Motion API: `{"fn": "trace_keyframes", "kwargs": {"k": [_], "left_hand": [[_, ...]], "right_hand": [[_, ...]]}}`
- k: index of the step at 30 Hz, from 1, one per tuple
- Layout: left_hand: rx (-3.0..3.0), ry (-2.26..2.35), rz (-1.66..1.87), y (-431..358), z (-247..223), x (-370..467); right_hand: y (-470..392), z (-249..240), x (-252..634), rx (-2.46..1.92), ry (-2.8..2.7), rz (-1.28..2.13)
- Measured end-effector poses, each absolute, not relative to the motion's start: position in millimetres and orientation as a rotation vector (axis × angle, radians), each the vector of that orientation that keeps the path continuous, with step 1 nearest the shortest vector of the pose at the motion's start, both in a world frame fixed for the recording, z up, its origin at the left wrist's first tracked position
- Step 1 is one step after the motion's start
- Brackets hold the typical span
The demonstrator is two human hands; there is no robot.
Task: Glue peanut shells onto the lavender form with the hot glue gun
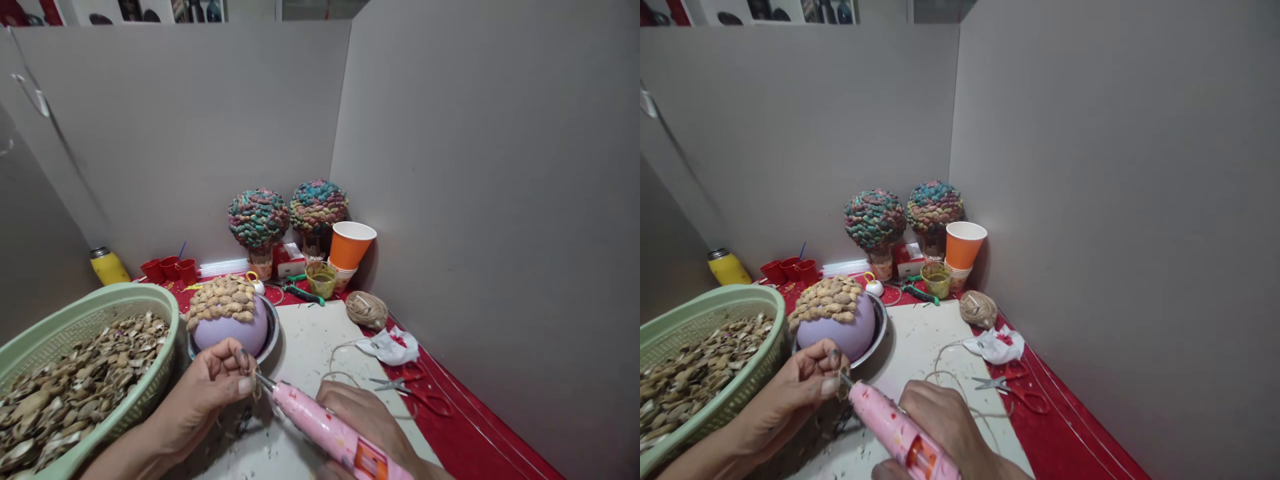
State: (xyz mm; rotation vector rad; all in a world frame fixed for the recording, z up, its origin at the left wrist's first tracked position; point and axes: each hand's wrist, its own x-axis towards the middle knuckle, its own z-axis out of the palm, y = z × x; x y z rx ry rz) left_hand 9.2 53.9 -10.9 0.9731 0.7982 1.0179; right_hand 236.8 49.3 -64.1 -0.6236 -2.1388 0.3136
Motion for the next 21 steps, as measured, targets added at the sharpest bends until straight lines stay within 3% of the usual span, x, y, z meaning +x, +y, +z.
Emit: {"fn": "trace_keyframes", "kwargs": {"k": [7, 21], "left_hand": [[0.981, 0.793, 1.008, 53.2, -10.8, 9.8], [1.009, 0.751, 1.003, 54.9, -14.2, 5.8]], "right_hand": [[50.5, -77.3, 231.0, -0.659, -2.039, 0.207], [45.4, -58.7, 232.2, -0.626, -2.022, 0.133]]}}
